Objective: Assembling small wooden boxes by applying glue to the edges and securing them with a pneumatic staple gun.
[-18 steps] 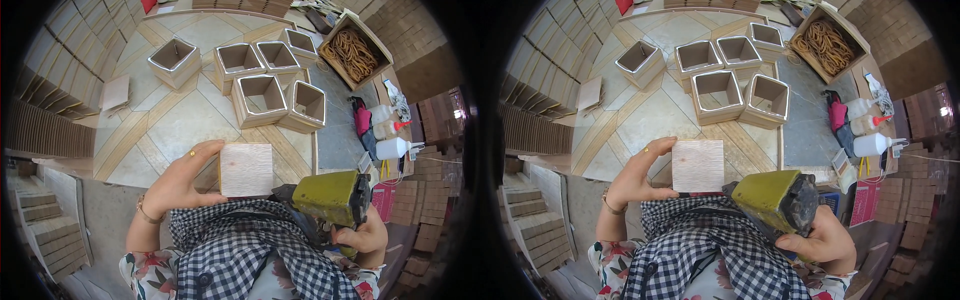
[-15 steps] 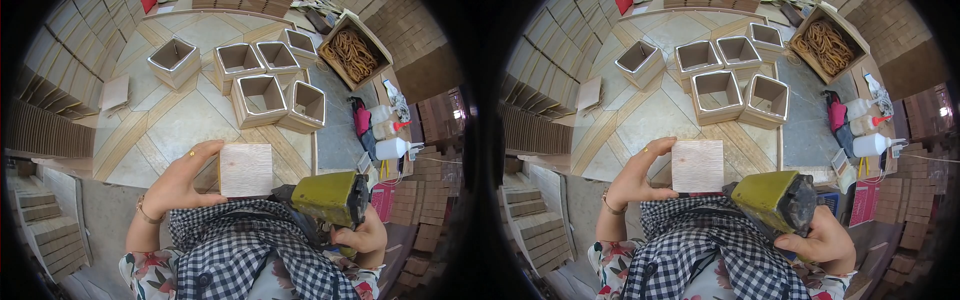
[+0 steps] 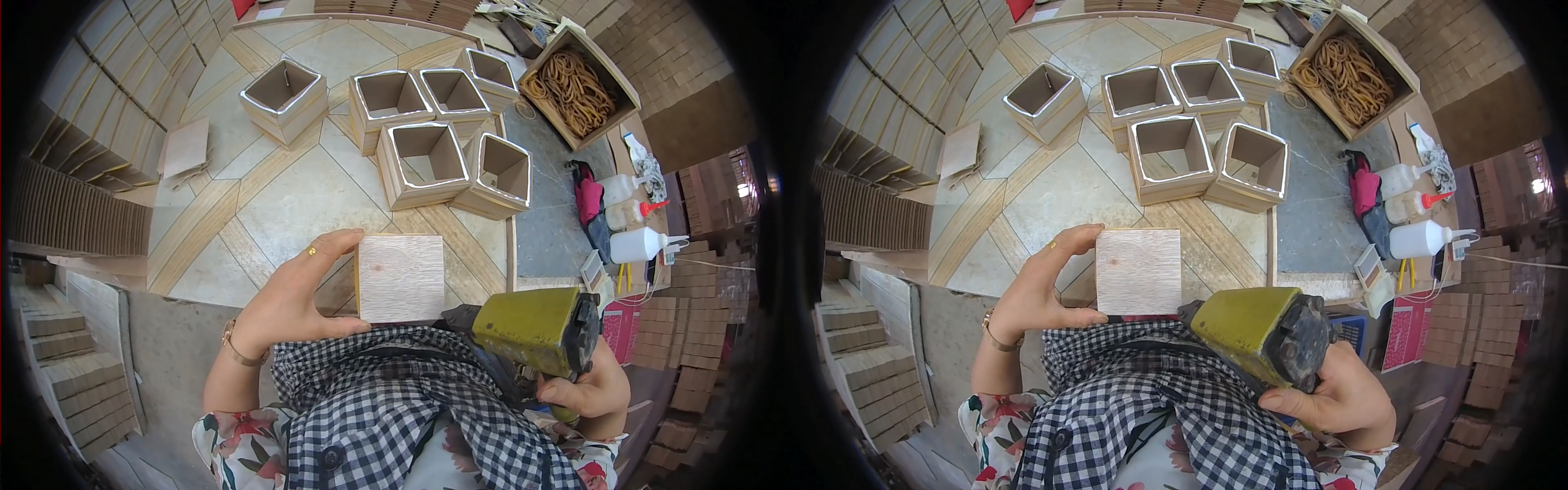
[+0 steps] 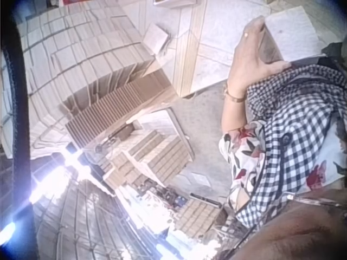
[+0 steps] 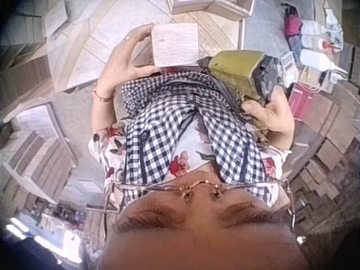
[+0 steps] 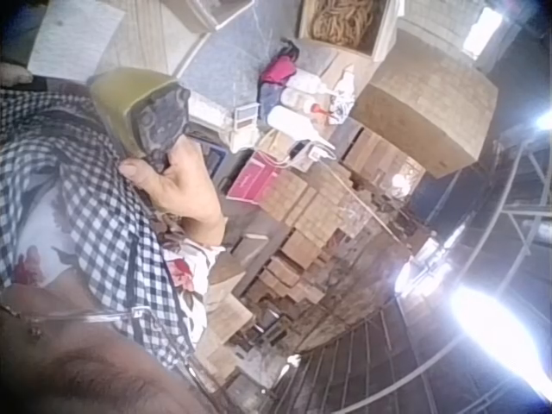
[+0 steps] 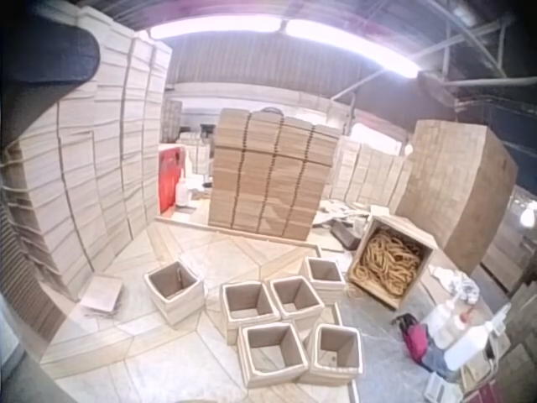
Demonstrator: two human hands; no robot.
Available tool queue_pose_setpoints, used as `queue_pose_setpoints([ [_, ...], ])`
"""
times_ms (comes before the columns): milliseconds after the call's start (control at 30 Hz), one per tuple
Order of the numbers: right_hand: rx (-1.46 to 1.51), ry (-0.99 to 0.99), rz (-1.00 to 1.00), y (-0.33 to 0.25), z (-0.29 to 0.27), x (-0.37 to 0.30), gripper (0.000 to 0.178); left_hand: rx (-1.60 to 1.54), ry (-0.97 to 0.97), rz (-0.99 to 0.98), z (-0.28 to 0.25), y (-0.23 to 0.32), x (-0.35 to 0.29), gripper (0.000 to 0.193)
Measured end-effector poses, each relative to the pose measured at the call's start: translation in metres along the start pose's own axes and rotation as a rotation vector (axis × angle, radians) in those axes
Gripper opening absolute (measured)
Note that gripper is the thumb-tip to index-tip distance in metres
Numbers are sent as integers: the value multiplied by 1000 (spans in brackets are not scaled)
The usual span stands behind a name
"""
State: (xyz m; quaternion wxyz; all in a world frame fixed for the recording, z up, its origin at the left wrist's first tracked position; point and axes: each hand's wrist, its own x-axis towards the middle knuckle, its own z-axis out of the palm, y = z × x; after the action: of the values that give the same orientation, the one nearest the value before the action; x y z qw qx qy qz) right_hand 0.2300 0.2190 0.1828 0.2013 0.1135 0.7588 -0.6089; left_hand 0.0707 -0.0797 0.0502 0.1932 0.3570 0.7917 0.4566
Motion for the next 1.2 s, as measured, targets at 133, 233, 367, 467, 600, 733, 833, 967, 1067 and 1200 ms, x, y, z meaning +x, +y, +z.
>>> queue_pose_setpoints([
  [133,-32,-9,29,-4,1,1,48,-10,5,9,-1,0,2,91],
  [233,-119,43,-107,-7,6,4,46,-1,10,11,-2,0,3,91],
  [367,-242,-21,-77,-6,3,5,49,-50,30,15,0,-2,1,90],
  [467,35,10,98,-7,-2,8,42,-88,25,26,2,-7,0,91],
  [600,127,183,2,-19,0,23,37,-93,12,26,3,-5,0,92],
  [733,27,105,-16,-23,-7,47,33,-102,15,36,4,-6,-1,91],
  [833,-8,90,-20,-20,-10,54,30,-111,20,38,3,-5,1,91],
  [967,-60,60,-24,-18,-13,57,28,-164,29,44,5,-8,3,89],
  [1067,-64,77,14,-22,-11,56,28,-158,40,66,6,-9,4,90],
  [1200,-129,75,34,-33,-4,59,27,-167,47,62,7,-13,1,90],
])
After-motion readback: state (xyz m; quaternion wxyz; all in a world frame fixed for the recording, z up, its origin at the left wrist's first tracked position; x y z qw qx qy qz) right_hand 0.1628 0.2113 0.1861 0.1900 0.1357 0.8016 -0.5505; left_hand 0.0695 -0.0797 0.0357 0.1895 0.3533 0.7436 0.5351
